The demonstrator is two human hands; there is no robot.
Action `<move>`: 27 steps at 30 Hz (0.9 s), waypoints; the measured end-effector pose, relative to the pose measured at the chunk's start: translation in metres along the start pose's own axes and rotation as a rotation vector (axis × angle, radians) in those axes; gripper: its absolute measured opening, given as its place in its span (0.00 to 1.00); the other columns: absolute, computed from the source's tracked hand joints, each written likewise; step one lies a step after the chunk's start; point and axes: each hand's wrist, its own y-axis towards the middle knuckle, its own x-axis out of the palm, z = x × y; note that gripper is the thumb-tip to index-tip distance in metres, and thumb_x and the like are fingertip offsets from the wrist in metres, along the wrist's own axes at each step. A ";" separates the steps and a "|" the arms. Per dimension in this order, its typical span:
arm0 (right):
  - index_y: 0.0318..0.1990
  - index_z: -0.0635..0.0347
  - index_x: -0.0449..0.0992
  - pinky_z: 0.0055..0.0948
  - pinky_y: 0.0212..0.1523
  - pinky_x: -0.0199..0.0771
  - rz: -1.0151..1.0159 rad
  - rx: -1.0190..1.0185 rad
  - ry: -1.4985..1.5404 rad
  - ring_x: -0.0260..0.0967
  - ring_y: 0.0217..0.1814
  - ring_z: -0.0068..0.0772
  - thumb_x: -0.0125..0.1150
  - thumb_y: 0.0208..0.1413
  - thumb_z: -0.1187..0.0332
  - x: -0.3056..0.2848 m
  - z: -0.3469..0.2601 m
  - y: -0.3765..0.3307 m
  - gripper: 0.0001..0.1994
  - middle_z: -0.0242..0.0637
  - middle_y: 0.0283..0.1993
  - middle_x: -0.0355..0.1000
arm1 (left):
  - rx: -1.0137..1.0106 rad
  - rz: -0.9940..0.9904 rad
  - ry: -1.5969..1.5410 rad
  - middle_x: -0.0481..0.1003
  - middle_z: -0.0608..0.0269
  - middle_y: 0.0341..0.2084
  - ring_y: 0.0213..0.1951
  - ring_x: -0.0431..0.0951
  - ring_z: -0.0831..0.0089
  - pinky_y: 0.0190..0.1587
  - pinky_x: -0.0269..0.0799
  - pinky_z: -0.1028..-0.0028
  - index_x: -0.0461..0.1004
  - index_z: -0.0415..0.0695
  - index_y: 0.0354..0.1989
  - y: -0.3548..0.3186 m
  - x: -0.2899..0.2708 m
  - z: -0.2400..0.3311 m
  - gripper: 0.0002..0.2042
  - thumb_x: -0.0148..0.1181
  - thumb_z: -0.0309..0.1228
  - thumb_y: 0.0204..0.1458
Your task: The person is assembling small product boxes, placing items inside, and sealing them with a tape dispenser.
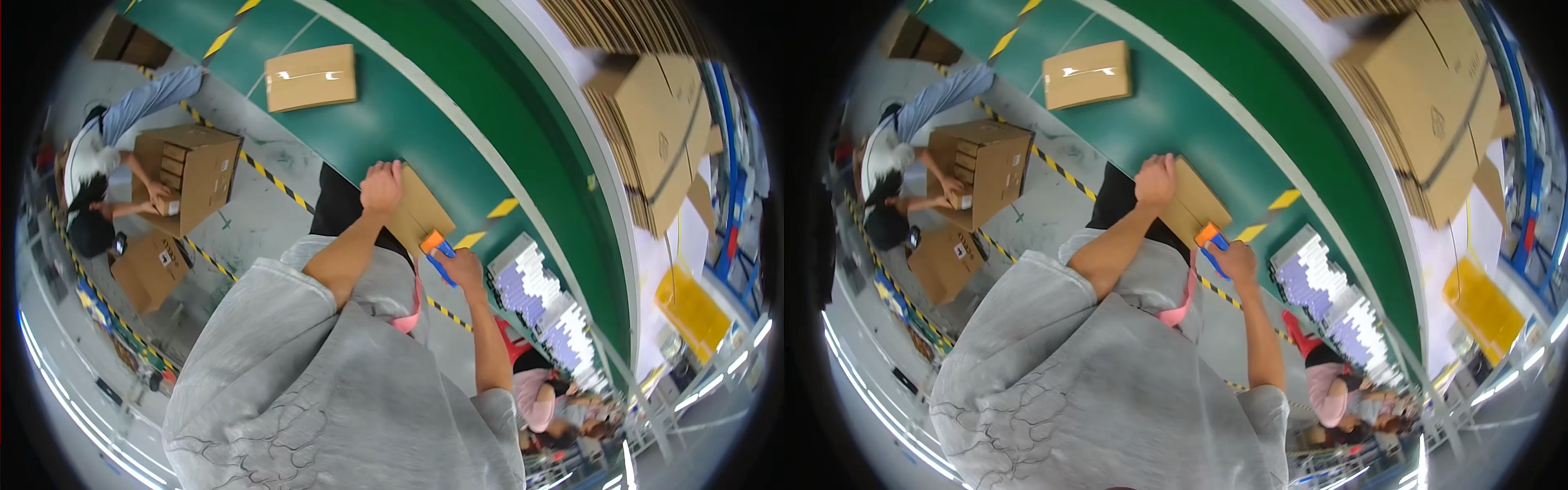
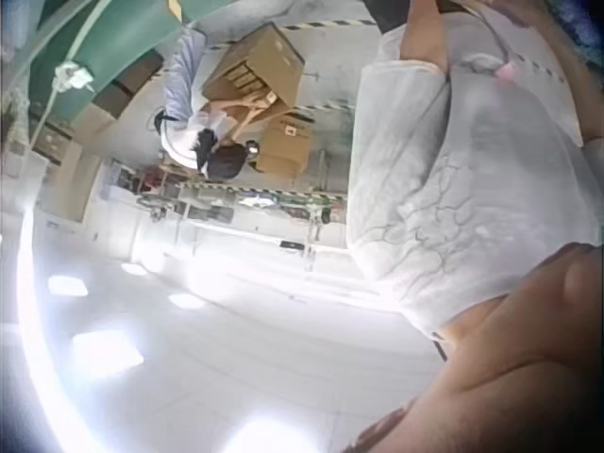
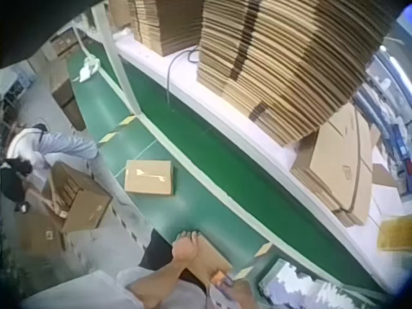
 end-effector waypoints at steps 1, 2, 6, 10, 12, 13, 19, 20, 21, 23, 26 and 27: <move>0.22 0.63 0.79 0.38 0.32 0.77 0.010 0.017 -0.055 0.78 0.27 0.42 0.60 0.47 0.34 -0.002 0.014 -0.007 0.33 0.44 0.21 0.77 | -0.026 -0.026 -0.020 0.77 0.53 0.37 0.41 0.77 0.52 0.41 0.76 0.55 0.77 0.41 0.35 0.001 -0.006 0.003 0.19 0.41 0.41 0.66; 0.18 0.61 0.78 0.32 0.29 0.76 0.024 0.031 -0.113 0.77 0.21 0.35 0.60 0.49 0.35 -0.007 0.029 -0.012 0.33 0.38 0.16 0.75 | -0.052 -0.048 -0.042 0.77 0.52 0.38 0.42 0.77 0.49 0.43 0.75 0.53 0.77 0.40 0.37 0.001 -0.009 0.006 0.20 0.40 0.41 0.66; 0.30 0.69 0.81 0.43 0.39 0.78 -0.056 0.074 -0.073 0.79 0.38 0.52 0.57 0.44 0.29 -0.009 0.079 -0.018 0.40 0.53 0.32 0.79 | 0.011 0.010 0.006 0.77 0.53 0.36 0.41 0.77 0.52 0.41 0.75 0.54 0.77 0.41 0.34 0.003 -0.002 0.005 0.20 0.41 0.40 0.66; 0.32 0.69 0.80 0.41 0.40 0.78 -0.045 0.151 -0.153 0.79 0.39 0.51 0.57 0.45 0.29 0.001 0.057 -0.013 0.40 0.53 0.33 0.79 | -0.025 -0.033 0.030 0.77 0.53 0.36 0.42 0.76 0.51 0.42 0.74 0.54 0.77 0.40 0.35 -0.001 -0.004 0.007 0.20 0.40 0.40 0.66; 0.36 0.68 0.80 0.41 0.41 0.78 0.064 0.115 -0.157 0.79 0.40 0.50 0.56 0.45 0.29 0.019 0.061 0.000 0.40 0.52 0.34 0.79 | -0.009 -0.024 0.016 0.77 0.52 0.37 0.43 0.76 0.50 0.43 0.74 0.53 0.77 0.40 0.36 0.000 0.001 0.007 0.20 0.39 0.40 0.66; 0.39 0.67 0.80 0.42 0.43 0.77 0.039 0.135 -0.132 0.79 0.42 0.50 0.56 0.46 0.30 0.026 0.060 0.004 0.39 0.51 0.36 0.79 | -0.001 -0.016 0.010 0.77 0.51 0.38 0.43 0.76 0.49 0.43 0.73 0.53 0.76 0.39 0.36 -0.001 -0.001 0.008 0.20 0.39 0.40 0.66; 0.35 0.66 0.81 0.42 0.40 0.78 0.103 0.125 -0.053 0.79 0.38 0.51 0.55 0.47 0.31 0.043 0.040 0.021 0.38 0.51 0.35 0.79 | -0.008 -0.030 0.028 0.77 0.50 0.40 0.45 0.76 0.49 0.45 0.73 0.52 0.77 0.38 0.38 -0.001 -0.001 0.011 0.21 0.38 0.40 0.66; 0.32 0.66 0.81 0.43 0.38 0.78 0.162 0.093 -0.018 0.79 0.35 0.52 0.56 0.46 0.31 0.044 0.035 0.022 0.37 0.53 0.33 0.79 | 0.006 -0.037 0.032 0.77 0.50 0.40 0.45 0.76 0.49 0.45 0.73 0.52 0.77 0.38 0.38 -0.002 -0.001 0.010 0.21 0.38 0.40 0.66; 0.32 0.66 0.81 0.43 0.38 0.78 0.165 0.102 -0.006 0.79 0.35 0.52 0.56 0.46 0.31 0.051 0.034 0.027 0.37 0.53 0.33 0.79 | -0.010 -0.035 0.018 0.77 0.49 0.41 0.46 0.75 0.48 0.46 0.73 0.52 0.77 0.38 0.38 -0.003 0.000 0.009 0.21 0.38 0.40 0.66; 0.30 0.65 0.82 0.41 0.35 0.78 0.160 0.115 0.000 0.79 0.34 0.50 0.58 0.47 0.34 0.065 0.033 0.039 0.35 0.50 0.30 0.78 | -0.014 -0.038 -0.001 0.77 0.48 0.42 0.47 0.75 0.48 0.46 0.73 0.52 0.77 0.37 0.38 -0.003 0.004 0.010 0.22 0.38 0.41 0.66; 0.28 0.63 0.81 0.40 0.32 0.77 0.297 0.127 -0.104 0.78 0.31 0.49 0.60 0.49 0.38 0.067 0.018 0.030 0.30 0.46 0.27 0.78 | -0.007 -0.001 0.037 0.77 0.43 0.43 0.46 0.77 0.46 0.46 0.73 0.51 0.78 0.36 0.38 -0.002 0.006 0.005 0.23 0.38 0.41 0.66; 0.28 0.63 0.81 0.40 0.32 0.77 0.299 0.137 -0.101 0.78 0.31 0.49 0.60 0.49 0.38 0.077 0.012 0.028 0.30 0.46 0.27 0.78 | -0.040 -0.046 0.066 0.78 0.41 0.41 0.43 0.77 0.45 0.44 0.74 0.51 0.78 0.36 0.38 0.001 0.004 0.006 0.23 0.38 0.41 0.66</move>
